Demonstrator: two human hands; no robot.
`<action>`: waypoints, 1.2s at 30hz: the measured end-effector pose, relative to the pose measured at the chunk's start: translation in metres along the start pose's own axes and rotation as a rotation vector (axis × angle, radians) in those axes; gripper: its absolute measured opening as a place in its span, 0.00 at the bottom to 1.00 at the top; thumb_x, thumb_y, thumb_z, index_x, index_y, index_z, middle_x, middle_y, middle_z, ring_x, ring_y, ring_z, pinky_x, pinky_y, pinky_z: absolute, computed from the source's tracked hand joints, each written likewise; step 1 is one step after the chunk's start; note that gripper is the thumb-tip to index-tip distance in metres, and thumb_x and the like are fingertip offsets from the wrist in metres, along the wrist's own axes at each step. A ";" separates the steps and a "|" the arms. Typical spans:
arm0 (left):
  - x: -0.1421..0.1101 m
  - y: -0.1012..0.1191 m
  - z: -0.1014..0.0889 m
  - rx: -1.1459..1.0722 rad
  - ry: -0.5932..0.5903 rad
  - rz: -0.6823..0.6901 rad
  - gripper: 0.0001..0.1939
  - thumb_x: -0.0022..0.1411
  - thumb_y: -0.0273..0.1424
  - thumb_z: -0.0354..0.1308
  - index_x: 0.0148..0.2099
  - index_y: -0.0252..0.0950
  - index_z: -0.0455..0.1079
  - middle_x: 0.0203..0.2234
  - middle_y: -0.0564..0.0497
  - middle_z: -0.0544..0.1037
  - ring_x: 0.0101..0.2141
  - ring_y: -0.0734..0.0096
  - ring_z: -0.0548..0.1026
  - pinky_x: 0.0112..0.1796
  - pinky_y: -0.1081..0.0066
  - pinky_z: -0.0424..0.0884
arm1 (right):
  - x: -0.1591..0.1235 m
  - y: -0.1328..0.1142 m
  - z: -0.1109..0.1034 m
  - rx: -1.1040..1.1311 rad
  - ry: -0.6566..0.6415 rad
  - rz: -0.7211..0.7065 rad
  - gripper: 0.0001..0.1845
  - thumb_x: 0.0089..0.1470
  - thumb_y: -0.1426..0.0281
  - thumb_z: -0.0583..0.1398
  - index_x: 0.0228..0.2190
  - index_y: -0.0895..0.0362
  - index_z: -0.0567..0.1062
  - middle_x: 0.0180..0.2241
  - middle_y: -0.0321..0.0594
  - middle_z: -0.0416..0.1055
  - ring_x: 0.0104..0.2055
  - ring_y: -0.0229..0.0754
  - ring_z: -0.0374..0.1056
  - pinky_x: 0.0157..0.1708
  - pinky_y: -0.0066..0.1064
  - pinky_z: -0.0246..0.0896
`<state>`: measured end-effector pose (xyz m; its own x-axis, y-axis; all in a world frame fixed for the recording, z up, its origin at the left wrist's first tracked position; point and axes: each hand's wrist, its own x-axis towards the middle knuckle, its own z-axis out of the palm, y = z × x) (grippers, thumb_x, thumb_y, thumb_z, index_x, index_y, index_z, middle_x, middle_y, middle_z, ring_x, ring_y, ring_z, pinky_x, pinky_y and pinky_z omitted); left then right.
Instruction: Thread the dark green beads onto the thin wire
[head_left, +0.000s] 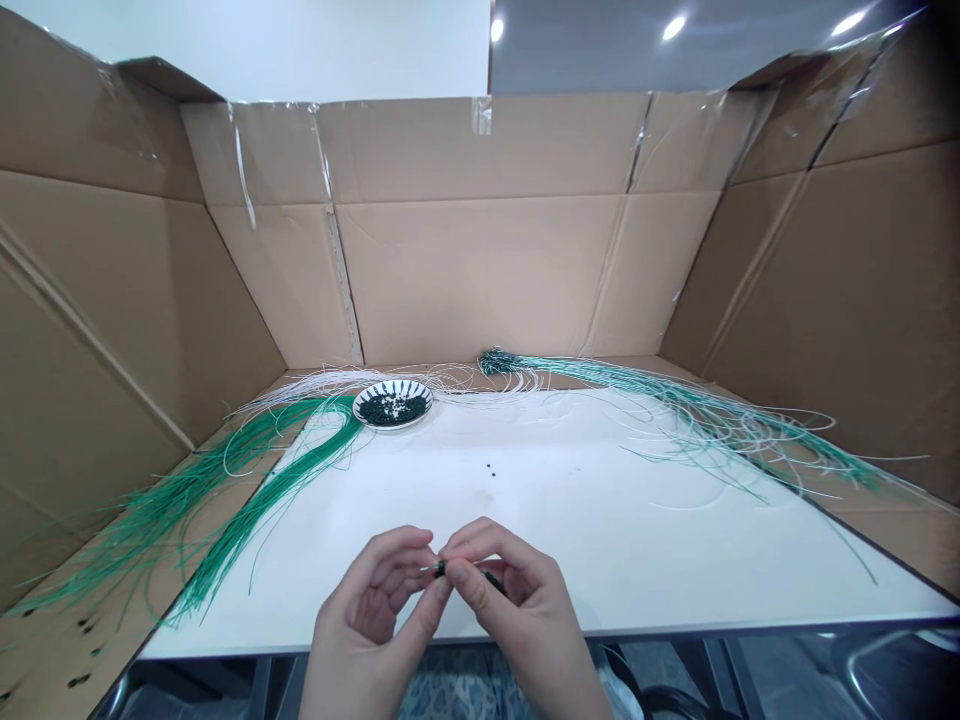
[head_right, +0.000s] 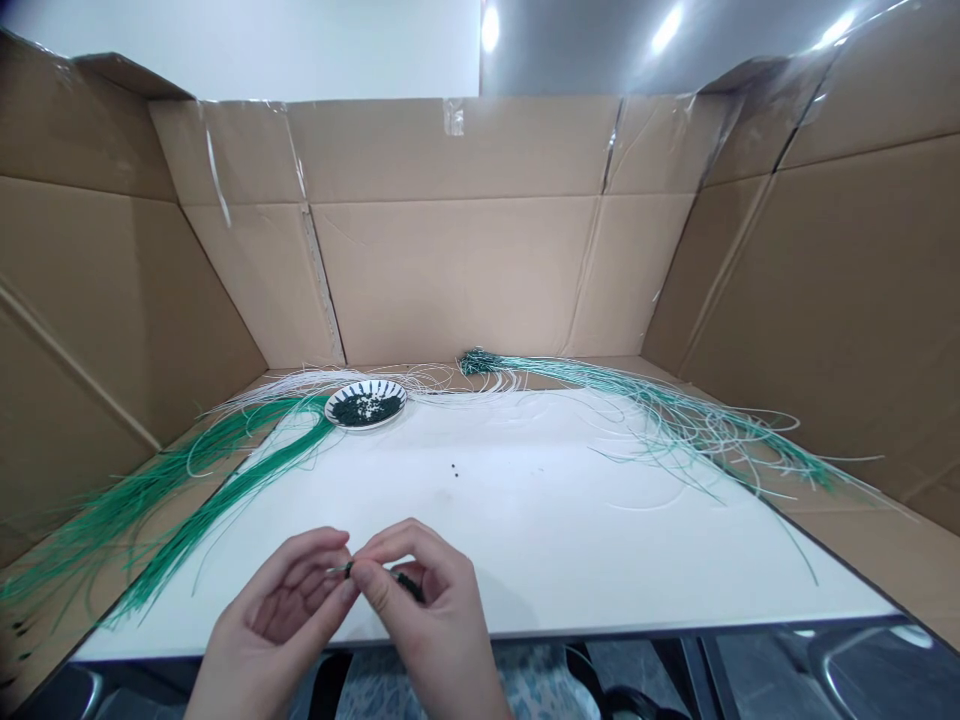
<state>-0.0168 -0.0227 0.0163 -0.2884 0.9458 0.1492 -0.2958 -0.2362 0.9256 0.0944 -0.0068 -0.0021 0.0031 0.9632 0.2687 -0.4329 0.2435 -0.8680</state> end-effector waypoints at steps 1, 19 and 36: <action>0.000 0.001 0.000 -0.016 0.008 -0.030 0.18 0.38 0.39 0.81 0.34 0.45 0.82 0.25 0.59 0.83 0.29 0.79 0.80 0.34 0.88 0.74 | 0.000 0.000 0.001 0.030 0.018 0.035 0.11 0.51 0.61 0.72 0.25 0.53 0.83 0.30 0.36 0.77 0.33 0.38 0.69 0.33 0.24 0.64; -0.004 0.017 0.004 -0.107 0.077 -0.169 0.23 0.32 0.39 0.82 0.32 0.40 0.80 0.22 0.56 0.84 0.22 0.79 0.78 0.27 0.86 0.73 | -0.014 -0.028 0.012 -0.039 0.109 0.063 0.07 0.46 0.76 0.69 0.23 0.53 0.79 0.31 0.35 0.83 0.32 0.35 0.76 0.29 0.18 0.65; -0.004 0.012 0.002 -0.073 0.070 -0.106 0.22 0.33 0.38 0.83 0.32 0.42 0.80 0.22 0.57 0.83 0.25 0.78 0.80 0.30 0.87 0.74 | -0.014 -0.031 0.012 -0.087 0.119 0.093 0.06 0.45 0.76 0.68 0.23 0.54 0.79 0.30 0.37 0.83 0.32 0.37 0.76 0.27 0.19 0.62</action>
<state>-0.0178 -0.0289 0.0278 -0.3138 0.9492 0.0248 -0.3927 -0.1535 0.9068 0.0972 -0.0293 0.0265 0.0762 0.9874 0.1388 -0.3562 0.1570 -0.9211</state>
